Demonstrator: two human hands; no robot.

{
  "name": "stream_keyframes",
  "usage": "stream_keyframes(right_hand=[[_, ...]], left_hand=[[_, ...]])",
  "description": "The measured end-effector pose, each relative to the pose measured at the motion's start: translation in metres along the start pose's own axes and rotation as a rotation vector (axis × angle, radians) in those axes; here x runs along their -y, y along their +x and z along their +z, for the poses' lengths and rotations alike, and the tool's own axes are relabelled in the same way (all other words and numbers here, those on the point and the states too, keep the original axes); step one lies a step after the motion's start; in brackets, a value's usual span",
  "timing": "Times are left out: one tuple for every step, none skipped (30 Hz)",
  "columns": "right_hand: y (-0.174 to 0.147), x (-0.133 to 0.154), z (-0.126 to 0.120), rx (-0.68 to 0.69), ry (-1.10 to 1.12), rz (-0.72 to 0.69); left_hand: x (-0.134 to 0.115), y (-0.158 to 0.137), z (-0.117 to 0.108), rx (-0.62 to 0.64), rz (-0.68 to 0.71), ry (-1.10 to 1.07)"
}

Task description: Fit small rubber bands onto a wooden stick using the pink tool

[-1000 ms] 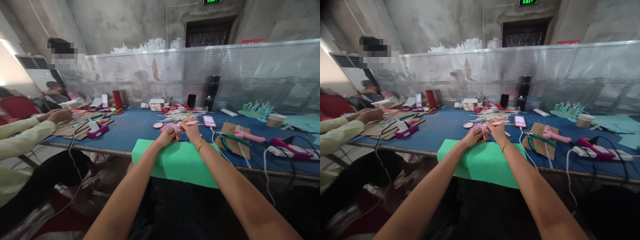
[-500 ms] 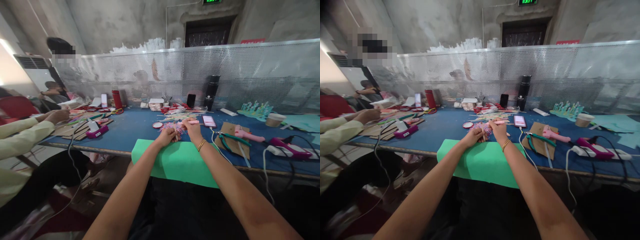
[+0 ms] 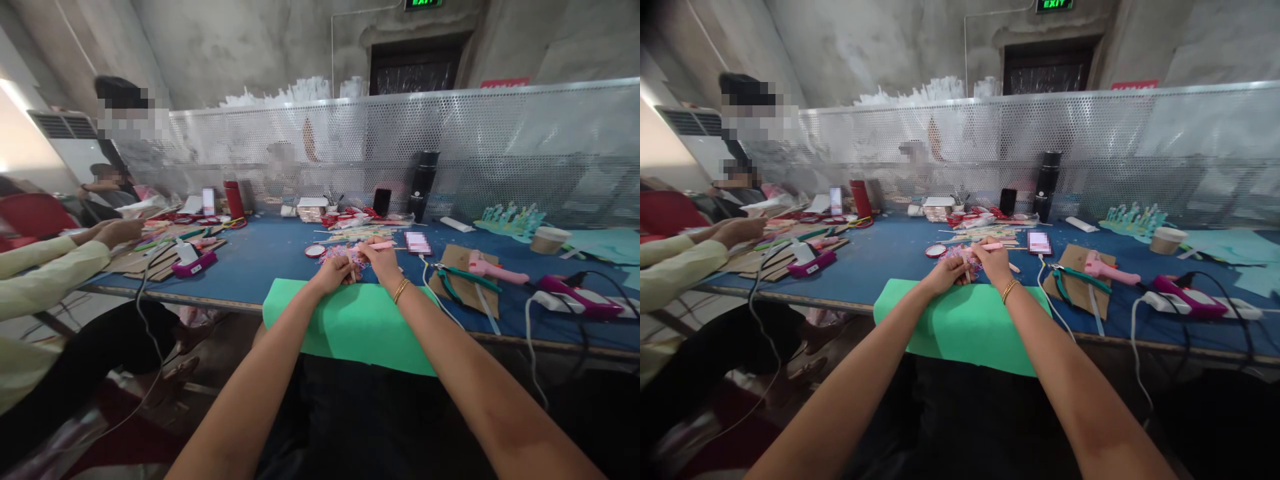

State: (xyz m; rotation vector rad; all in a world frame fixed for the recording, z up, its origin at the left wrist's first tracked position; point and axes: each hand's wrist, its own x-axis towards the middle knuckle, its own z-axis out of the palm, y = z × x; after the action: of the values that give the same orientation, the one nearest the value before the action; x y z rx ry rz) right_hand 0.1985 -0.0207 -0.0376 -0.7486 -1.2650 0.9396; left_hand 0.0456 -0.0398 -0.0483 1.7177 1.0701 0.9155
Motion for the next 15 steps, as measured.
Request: stream_keyframes(right_hand=[[0.0002, 0.0, -0.0002, -0.016, -0.004, 0.004], [0.0005, -0.0002, -0.0004, -0.04, -0.005, 0.011], [0.0008, -0.0005, -0.0006, -0.062, -0.003, 0.017], [0.001, -0.0008, -0.0007, -0.074, 0.001, 0.019], [0.001, -0.0012, -0.0007, -0.07, 0.007, 0.018], [0.001, -0.0016, -0.0006, -0.053, 0.013, 0.015], [0.0009, -0.002, -0.0004, -0.029, 0.018, 0.013], [0.0009, -0.0023, -0.0002, -0.007, 0.02, 0.012], [0.0009, -0.0027, -0.0002, 0.005, 0.021, 0.012], [0.0011, -0.003, -0.0003, 0.001, 0.02, 0.012], [0.0013, -0.0032, -0.0005, -0.017, 0.017, 0.012], [0.0015, -0.0033, -0.0009, -0.041, 0.017, 0.012], [0.0017, -0.0034, -0.0013, -0.063, 0.019, 0.011], [0.0018, -0.0034, -0.0016, -0.075, 0.02, 0.011], [0.0017, -0.0033, -0.0017, -0.071, 0.02, 0.011]], left_hand=[[0.0002, 0.0002, 0.0, 0.0, 0.002, -0.002], [0.0004, 0.0003, -0.0001, -0.002, 0.002, -0.004], [0.0006, 0.0006, -0.0001, -0.004, 0.001, -0.005], [0.0009, 0.0008, -0.0002, -0.005, 0.0, -0.004], [0.0012, 0.001, -0.0002, -0.005, 0.0, -0.002], [0.0015, 0.0012, -0.0003, -0.004, 0.0, 0.0], [0.0018, 0.0014, -0.0004, -0.004, 0.0, 0.003], [0.0021, 0.0015, -0.0005, -0.004, -0.001, 0.006], [0.0024, 0.0017, -0.0005, -0.005, 0.0, 0.008], [0.0026, 0.0018, -0.0006, -0.005, 0.0, 0.008], [0.0028, 0.0018, -0.0006, -0.007, 0.0, 0.007], [0.003, 0.0019, -0.0007, -0.008, 0.0, 0.005], [0.0032, 0.0019, -0.0007, -0.008, 0.0, 0.004], [0.0034, 0.002, -0.0007, -0.007, 0.0, 0.003], [0.0035, 0.002, -0.0006, -0.007, 0.001, 0.004]])
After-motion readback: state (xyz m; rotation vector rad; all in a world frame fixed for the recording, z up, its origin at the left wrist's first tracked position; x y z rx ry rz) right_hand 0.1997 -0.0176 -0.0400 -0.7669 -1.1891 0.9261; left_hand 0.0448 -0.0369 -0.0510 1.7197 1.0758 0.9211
